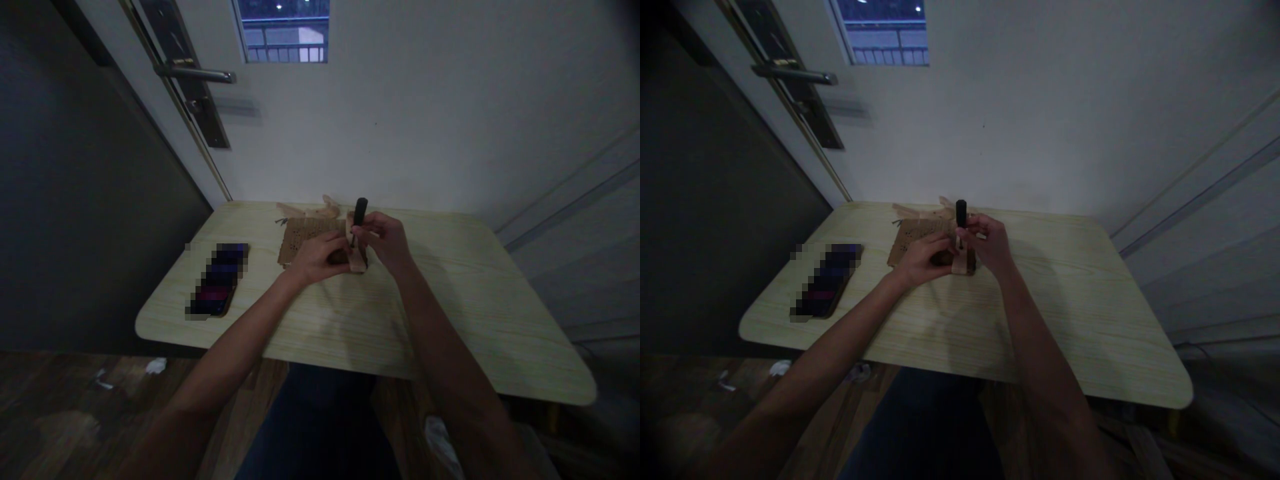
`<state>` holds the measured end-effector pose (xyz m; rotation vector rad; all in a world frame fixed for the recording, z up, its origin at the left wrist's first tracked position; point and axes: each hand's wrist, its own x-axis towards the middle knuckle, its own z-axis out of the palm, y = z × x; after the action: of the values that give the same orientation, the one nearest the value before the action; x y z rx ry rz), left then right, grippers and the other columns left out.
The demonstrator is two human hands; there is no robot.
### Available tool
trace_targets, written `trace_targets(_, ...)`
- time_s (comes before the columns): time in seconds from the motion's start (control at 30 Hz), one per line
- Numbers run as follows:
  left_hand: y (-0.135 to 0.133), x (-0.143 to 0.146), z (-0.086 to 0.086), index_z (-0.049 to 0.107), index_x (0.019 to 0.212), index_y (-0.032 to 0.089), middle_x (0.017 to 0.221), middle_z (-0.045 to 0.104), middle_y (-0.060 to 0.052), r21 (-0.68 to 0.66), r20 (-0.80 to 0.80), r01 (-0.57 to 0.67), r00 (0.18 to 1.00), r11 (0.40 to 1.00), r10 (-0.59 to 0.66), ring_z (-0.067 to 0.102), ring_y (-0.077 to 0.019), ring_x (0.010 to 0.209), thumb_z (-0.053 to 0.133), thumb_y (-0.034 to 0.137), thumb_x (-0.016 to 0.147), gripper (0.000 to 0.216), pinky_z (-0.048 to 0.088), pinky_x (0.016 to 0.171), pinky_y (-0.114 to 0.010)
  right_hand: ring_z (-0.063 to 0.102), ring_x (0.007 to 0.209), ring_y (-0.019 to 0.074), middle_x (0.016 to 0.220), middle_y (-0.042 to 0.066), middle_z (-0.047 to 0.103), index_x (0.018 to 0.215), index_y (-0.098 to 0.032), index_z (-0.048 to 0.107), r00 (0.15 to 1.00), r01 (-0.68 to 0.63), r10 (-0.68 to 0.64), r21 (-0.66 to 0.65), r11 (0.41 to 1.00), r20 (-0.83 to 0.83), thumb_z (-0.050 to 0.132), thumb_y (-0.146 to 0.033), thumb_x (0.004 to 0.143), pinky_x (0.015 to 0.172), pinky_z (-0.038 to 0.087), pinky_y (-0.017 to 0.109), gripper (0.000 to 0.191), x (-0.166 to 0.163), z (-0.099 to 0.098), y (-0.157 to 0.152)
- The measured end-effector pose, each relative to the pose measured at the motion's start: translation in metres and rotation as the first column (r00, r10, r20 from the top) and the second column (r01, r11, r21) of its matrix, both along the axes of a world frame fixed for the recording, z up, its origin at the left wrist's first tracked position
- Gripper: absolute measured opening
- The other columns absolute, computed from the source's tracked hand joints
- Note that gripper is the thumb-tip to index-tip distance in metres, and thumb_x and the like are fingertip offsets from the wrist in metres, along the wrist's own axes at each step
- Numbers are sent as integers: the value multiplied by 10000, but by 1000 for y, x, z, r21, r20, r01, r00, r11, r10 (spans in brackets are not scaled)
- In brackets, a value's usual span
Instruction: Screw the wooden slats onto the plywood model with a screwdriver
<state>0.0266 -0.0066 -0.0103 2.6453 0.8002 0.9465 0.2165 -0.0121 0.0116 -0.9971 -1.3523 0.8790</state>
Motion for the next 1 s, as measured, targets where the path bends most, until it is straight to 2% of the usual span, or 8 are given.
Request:
trace_targets(0.1, 0, 0, -1, 667, 993, 204, 1007, 687, -64, 4, 4, 2, 1000, 1000, -2, 683, -206, 893, 691, 499, 885, 315, 538, 733, -301, 570, 587, 109, 652, -39, 623, 662, -231, 522, 998, 69, -69, 31, 997, 11, 889, -524, 543, 543, 490, 263, 485, -1, -3, 3)
trace_targets(0.2, 1, 0, -2, 663, 1000, 207, 995, 688, -57, 16, 13, 5, 1000, 1000, -5, 681, -203, 891, 693, 497, 884, 314, 537, 737, -301, 597, 635, 118, 699, -31, 635, 714, -238, 507, 998, 63, -64, 33, 997, 25, 869, -479, 592, 598, 515, 279, 452, -2, -4, 2)
trace_targets(0.3, 2, 1, -3, 664, 993, 199, 991, 689, -60, 22, 28, 14, 999, 1000, -15, 678, -202, 885, 696, 494, 882, 317, 536, 739, -302, 604, 643, 121, 748, -27, 662, 812, -246, 530, 1000, 25, -25, 8, 1000, -11, 851, -487, 623, 578, 509, 267, 444, -4, -3, 0)
trace_targets(0.47, 1, 1, -1, 668, 987, 200, 998, 696, -61, 2, 15, -4, 1000, 1000, 4, 682, -212, 906, 693, 506, 878, 325, 533, 745, -301, 566, 584, 103, 826, 9, 708, 972, -211, 683, 994, -46, 45, -6, 999, -96, 813, -536, 658, 466, 422, 238, 470, -3, 0, -2)
trace_targets(0.6, 0, 0, 0, 669, 974, 200, 1005, 697, -62, -4, -7, -27, 1000, 1000, 27, 682, -212, 892, 695, 502, 876, 319, 533, 742, -304, 529, 544, 96, 747, 4, 702, 846, -198, 744, 1000, -18, 18, 14, 1000, -11, 811, -511, 676, 469, 410, 246, 363, -1, -1, -2)
trace_targets(0.73, 1, 0, -3, 660, 988, 202, 1025, 700, -63, 6, 2, -6, 1000, 1000, 6, 685, -216, 934, 718, 482, 865, 311, 540, 769, -308, 506, 528, 89, 622, -35, 629, 687, -206, 654, 989, 118, -123, 67, 991, 77, 864, -500, 601, 478, 391, 237, 372, -3, -2, -1)
trace_targets(0.83, 2, 0, -3, 656, 988, 202, 1043, 701, -64, 11, 22, 10, 1000, 1000, -10, 687, -210, 934, 722, 460, 867, 293, 542, 767, -304, 525, 530, 94, 619, -40, 617, 687, -212, 588, 977, 192, -198, 79, 978, 81, 877, -534, 556, 494, 422, 246, 452, -5, -3, -1)
trace_targets(1.0, 1, 1, -1, 653, 965, 201, 1016, 697, -56, 12, 30, 11, 999, 1000, -11, 682, -200, 911, 721, 451, 868, 277, 541, 759, -299, 582, 599, 113, 716, -15, 667, 769, -224, 574, 981, 182, -186, 79, 980, 54, 843, -527, 597, 554, 489, 267, 439, -9, -4, 0)
